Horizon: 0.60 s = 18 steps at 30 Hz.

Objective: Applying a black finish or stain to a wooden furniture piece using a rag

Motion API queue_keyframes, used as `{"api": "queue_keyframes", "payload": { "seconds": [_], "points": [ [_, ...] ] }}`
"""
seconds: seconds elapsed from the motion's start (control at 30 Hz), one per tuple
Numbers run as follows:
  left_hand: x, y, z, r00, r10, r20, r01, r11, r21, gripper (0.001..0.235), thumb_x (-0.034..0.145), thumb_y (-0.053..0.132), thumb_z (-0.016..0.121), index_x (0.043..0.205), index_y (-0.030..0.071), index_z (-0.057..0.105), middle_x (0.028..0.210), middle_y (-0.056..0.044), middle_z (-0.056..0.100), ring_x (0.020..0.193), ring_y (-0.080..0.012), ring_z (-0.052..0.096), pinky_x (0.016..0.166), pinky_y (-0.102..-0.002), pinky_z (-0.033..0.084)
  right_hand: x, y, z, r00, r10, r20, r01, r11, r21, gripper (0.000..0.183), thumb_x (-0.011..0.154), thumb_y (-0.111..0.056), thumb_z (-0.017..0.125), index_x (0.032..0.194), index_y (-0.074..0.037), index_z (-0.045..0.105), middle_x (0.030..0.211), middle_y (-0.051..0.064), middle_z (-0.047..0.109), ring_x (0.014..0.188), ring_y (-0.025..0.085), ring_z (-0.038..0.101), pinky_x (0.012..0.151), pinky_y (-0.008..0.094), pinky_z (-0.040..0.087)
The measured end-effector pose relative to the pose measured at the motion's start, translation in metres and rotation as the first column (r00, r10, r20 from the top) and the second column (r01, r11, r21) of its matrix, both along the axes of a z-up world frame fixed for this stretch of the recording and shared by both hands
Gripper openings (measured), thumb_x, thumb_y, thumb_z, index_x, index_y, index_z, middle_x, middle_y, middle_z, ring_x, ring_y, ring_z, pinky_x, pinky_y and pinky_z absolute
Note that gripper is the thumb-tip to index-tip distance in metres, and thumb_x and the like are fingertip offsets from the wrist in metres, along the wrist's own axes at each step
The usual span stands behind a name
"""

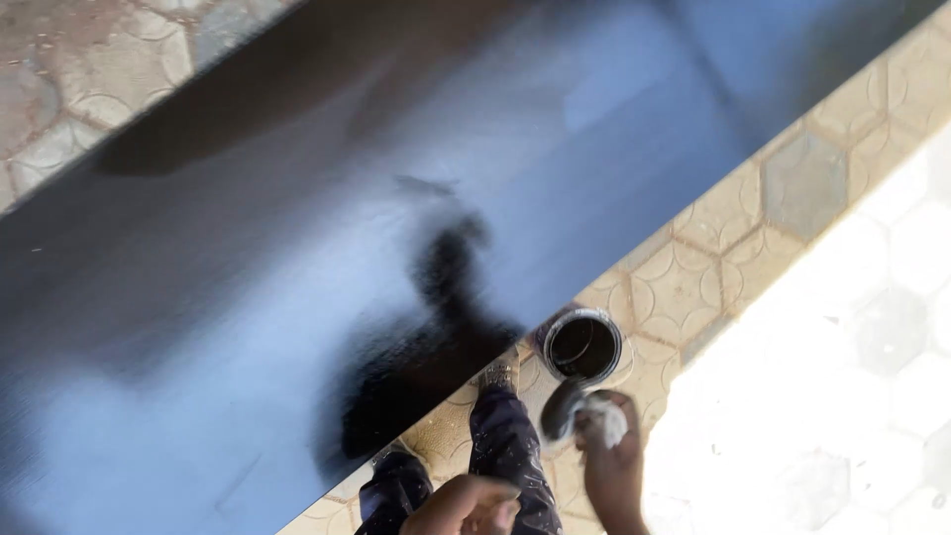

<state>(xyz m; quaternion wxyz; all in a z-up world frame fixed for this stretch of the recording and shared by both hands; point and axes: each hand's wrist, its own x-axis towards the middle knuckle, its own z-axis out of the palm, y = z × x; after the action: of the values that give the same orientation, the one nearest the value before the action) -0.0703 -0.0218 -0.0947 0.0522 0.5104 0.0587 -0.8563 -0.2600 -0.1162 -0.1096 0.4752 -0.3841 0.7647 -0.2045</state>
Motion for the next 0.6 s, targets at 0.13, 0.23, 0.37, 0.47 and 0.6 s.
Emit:
{"api": "queue_keyframes", "payload": {
  "seconds": [0.13,0.23,0.37,0.47,0.6],
  "points": [
    [-0.036,-0.025,0.044,0.776,0.029,0.63,0.314,0.849,-0.426,0.036,0.077,0.055,0.064,0.104,0.04,0.083,0.095,0.024,0.085,0.084,0.0051,0.078,0.071,-0.019,0.061,-0.061,-0.019,-0.065,0.977,0.081,-0.198,-0.032,0.97,0.241,0.033,0.092,-0.024,0.056,0.12,-0.011,0.068,0.076,0.013,0.068,0.061,0.025,0.061,0.056,0.038,0.046],
    [-0.066,-0.019,-0.009,0.793,-0.139,0.593,0.466,0.766,-0.443,0.056,0.081,0.069,0.054,0.125,0.038,0.073,0.121,0.019,0.077,0.111,-0.0025,0.07,0.09,-0.025,0.054,-0.079,-0.035,-0.125,0.957,0.116,-0.267,-0.015,0.935,0.354,0.043,0.093,-0.035,0.061,0.131,-0.015,0.067,0.093,0.01,0.074,0.075,0.025,0.066,0.063,0.039,0.049],
    [-0.104,-0.021,-0.091,0.814,-0.252,0.523,0.534,0.679,-0.504,0.076,0.087,0.057,0.061,0.155,0.029,0.043,0.162,0.005,0.044,0.149,-0.0137,0.04,0.119,-0.037,0.034,-0.094,-0.06,-0.202,0.946,0.166,-0.278,-0.059,0.932,0.357,0.061,0.095,-0.05,0.052,0.144,-0.015,0.058,0.132,0.017,0.069,0.12,0.037,0.065,0.09,0.05,0.051],
    [-0.132,-0.042,-0.131,0.813,-0.242,0.529,0.552,0.61,-0.569,0.077,0.091,0.048,0.062,0.156,0.016,0.039,0.167,-0.004,0.034,0.154,-0.0212,0.03,0.12,-0.042,0.028,-0.112,-0.062,-0.29,0.914,0.211,-0.346,-0.074,0.927,0.368,0.041,0.1,-0.044,0.053,0.113,-0.01,0.071,0.103,0.02,0.075,0.096,0.04,0.069,0.076,0.049,0.048],
    [-0.154,-0.068,-0.19,0.814,-0.231,0.534,0.571,0.488,-0.66,0.074,0.095,0.042,0.058,0.158,0.01,0.034,0.167,-0.012,0.03,0.155,-0.029,0.024,0.121,-0.044,0.022,-0.113,-0.083,-0.325,0.912,0.195,-0.36,-0.046,0.923,0.383,0.031,0.097,-0.029,0.051,0.115,-0.019,0.074,0.099,0.021,0.075,0.089,0.042,0.069,0.075,0.048,0.048]
  ]
}}
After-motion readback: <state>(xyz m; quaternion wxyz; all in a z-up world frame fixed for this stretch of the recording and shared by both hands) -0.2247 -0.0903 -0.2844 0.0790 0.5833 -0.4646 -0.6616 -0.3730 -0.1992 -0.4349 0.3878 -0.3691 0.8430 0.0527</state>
